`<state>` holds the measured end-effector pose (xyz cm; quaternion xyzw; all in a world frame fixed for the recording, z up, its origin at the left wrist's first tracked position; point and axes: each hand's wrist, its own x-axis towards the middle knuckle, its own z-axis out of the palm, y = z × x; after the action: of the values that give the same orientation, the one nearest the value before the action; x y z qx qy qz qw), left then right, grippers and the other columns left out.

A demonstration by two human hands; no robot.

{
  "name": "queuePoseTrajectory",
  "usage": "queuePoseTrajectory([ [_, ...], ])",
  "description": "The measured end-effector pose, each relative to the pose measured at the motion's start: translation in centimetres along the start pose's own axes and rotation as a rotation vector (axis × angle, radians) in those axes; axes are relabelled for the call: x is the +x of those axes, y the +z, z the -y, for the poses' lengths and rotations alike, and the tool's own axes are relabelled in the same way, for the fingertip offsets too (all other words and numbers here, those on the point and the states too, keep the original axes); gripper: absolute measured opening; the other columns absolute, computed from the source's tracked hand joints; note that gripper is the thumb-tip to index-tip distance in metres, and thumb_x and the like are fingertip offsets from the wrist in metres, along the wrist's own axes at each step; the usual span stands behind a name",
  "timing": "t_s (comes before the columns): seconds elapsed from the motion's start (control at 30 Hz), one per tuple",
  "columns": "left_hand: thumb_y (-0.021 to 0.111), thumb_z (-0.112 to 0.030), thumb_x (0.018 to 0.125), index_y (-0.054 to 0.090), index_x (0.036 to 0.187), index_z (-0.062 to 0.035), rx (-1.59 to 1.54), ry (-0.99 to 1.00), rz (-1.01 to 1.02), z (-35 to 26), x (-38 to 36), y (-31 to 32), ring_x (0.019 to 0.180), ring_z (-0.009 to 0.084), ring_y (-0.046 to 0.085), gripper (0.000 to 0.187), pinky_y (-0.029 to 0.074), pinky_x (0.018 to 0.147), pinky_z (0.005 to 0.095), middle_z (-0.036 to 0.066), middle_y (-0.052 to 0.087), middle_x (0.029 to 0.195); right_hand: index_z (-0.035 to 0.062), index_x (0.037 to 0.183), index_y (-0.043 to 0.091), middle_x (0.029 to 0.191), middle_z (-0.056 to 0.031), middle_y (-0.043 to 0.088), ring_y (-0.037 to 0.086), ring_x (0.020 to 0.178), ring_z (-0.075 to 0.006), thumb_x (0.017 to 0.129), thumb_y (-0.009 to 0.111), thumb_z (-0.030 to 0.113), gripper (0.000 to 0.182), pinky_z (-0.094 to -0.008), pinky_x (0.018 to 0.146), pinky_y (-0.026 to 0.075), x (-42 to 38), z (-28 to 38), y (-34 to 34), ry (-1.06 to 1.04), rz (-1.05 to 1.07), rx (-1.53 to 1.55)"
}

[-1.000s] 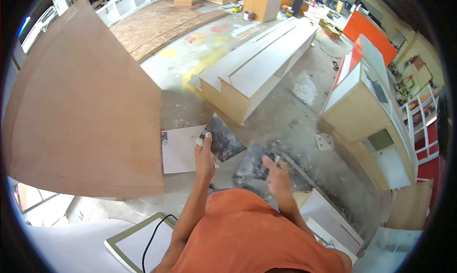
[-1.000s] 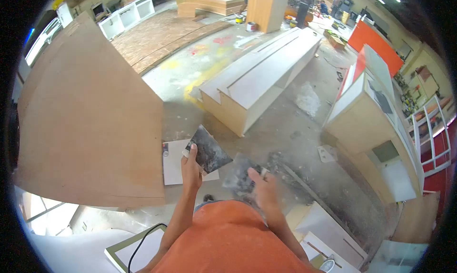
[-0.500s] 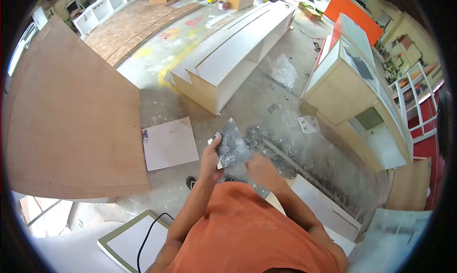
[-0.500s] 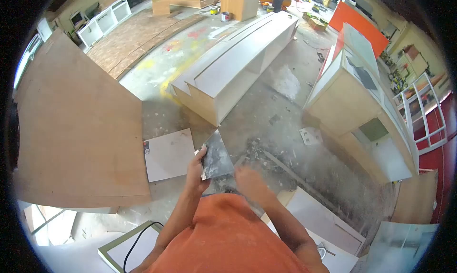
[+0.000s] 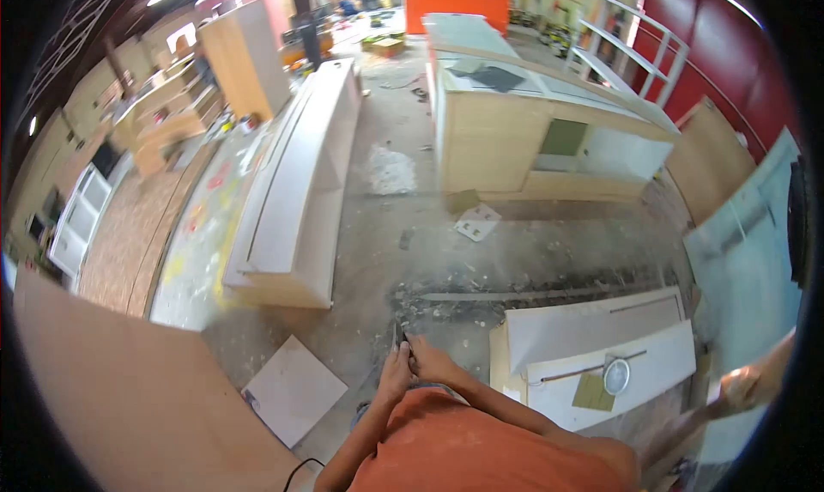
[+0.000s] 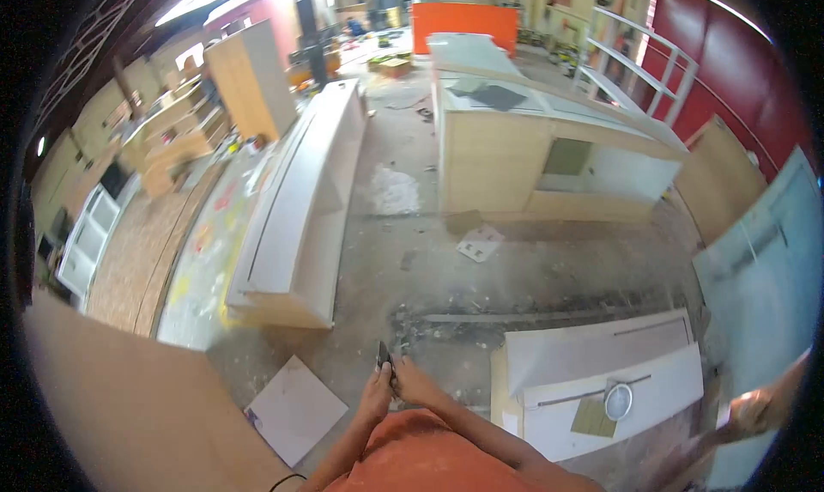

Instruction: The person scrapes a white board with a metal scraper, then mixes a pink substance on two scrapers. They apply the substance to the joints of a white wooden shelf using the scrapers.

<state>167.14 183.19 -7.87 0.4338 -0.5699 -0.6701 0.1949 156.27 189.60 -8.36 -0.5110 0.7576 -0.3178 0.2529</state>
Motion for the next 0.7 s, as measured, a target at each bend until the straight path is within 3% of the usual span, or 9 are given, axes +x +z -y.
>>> queuePoseTrajectory([
  [0.07,0.040,-0.046,0.104,0.059,0.090,-0.0037,-0.104,0.094,0.081,2.0,2.5,0.8,0.070,0.0135,0.048,0.048,0.040,0.062,0.0329,0.000,0.052,0.076,-0.0003,0.136,0.047,0.118,-0.0271,0.056,0.057,0.101,-0.0447,0.090,0.052,0.015,0.049,-0.0481,0.085,0.048,0.3,-1.9,-0.2,-0.003,0.258,0.230],
  [0.13,0.038,-0.049,0.104,0.060,0.092,-0.0033,-0.438,-0.224,0.127,2.9,3.5,-0.4,0.074,0.0131,0.050,0.052,0.040,0.063,0.0307,0.001,0.055,0.080,0.0028,0.127,0.052,0.121,-0.0269,0.055,0.059,0.100,-0.0472,0.091,0.051,0.017,0.039,-0.0520,0.088,0.046,-2.2,-0.2,-0.6,-0.121,0.046,0.162],
  [0.2,0.036,-0.052,0.103,0.063,0.101,-0.0045,0.003,-0.225,0.192,0.5,1.3,0.5,0.076,0.0122,0.049,0.054,0.041,0.065,0.0321,0.003,0.056,0.088,0.0023,0.131,0.049,0.120,-0.0287,0.054,0.055,0.109,-0.0475,0.091,0.050,0.016,0.042,-0.0512,0.094,0.043,-2.0,2.4,-5.2,0.182,0.156,0.402],
  [0.23,0.036,-0.051,0.103,0.062,0.107,-0.0035,0.043,-0.163,0.226,1.2,1.0,0.7,0.077,0.0124,0.049,0.054,0.041,0.066,0.0323,0.003,0.057,0.091,0.0030,0.134,0.046,0.123,-0.0298,0.052,0.051,0.115,-0.0473,0.090,0.049,0.016,0.046,-0.0508,0.098,0.041,-1.4,-4.9,0.5,0.133,0.095,0.212],
  [0.33,0.036,-0.049,0.104,0.059,0.118,-0.0014,-0.093,-0.191,0.211,3.4,3.3,-0.2,0.081,0.0136,0.050,0.055,0.042,0.070,0.0317,0.004,0.059,0.098,-0.0029,0.131,0.047,0.122,-0.0250,0.052,0.045,0.123,-0.0424,0.086,0.049,0.009,0.047,-0.0470,0.104,0.038,-3.5,1.2,-0.8,0.067,0.116,0.297],
  [0.4,0.035,-0.048,0.105,0.057,0.122,-0.0001,-0.259,-0.308,0.164,5.9,2.4,-2.0,0.085,0.0147,0.052,0.056,0.044,0.074,0.0307,0.004,0.059,0.101,-0.0032,0.126,0.048,0.124,-0.0257,0.050,0.048,0.118,-0.0430,0.085,0.050,0.010,0.043,-0.0488,0.101,0.039,-2.8,-3.8,4.9,-0.091,0.069,0.212],
  [0.53,0.037,-0.050,0.104,0.056,0.125,-0.0040,-0.216,-0.111,0.099,4.7,1.4,-2.9,0.107,0.0193,0.057,0.054,0.045,0.095,0.0346,0.007,0.062,0.114,-0.0022,0.122,0.048,0.115,-0.0271,0.052,0.054,0.109,-0.0447,0.086,0.052,0.013,0.039,-0.0513,0.092,0.043,1.1,0.5,2.4,0.211,0.520,0.441],
  [0.6,0.037,-0.051,0.104,0.052,0.132,-0.0056,-0.777,-0.438,0.337,6.4,1.6,-7.2,0.119,0.0214,0.054,0.056,0.041,0.103,0.0367,0.009,0.058,0.127,-0.0005,0.122,0.046,0.120,-0.0296,0.049,0.054,0.106,-0.0502,0.091,0.048,0.017,0.036,-0.0549,0.089,0.044,-0.8,4.7,4.2,-0.052,0.245,0.125],
  [0.7,0.034,-0.053,0.104,0.050,0.133,-0.0038,-0.625,-0.263,0.156,2.3,-0.7,-9.1,0.122,0.0254,0.052,0.060,0.040,0.105,0.0386,0.012,0.057,0.129,-0.0015,0.124,0.043,0.117,-0.0312,0.048,0.053,0.105,-0.0503,0.091,0.050,0.016,0.039,-0.0539,0.090,0.043,4.3,4.1,9.1,0.057,0.239,-0.006],
])
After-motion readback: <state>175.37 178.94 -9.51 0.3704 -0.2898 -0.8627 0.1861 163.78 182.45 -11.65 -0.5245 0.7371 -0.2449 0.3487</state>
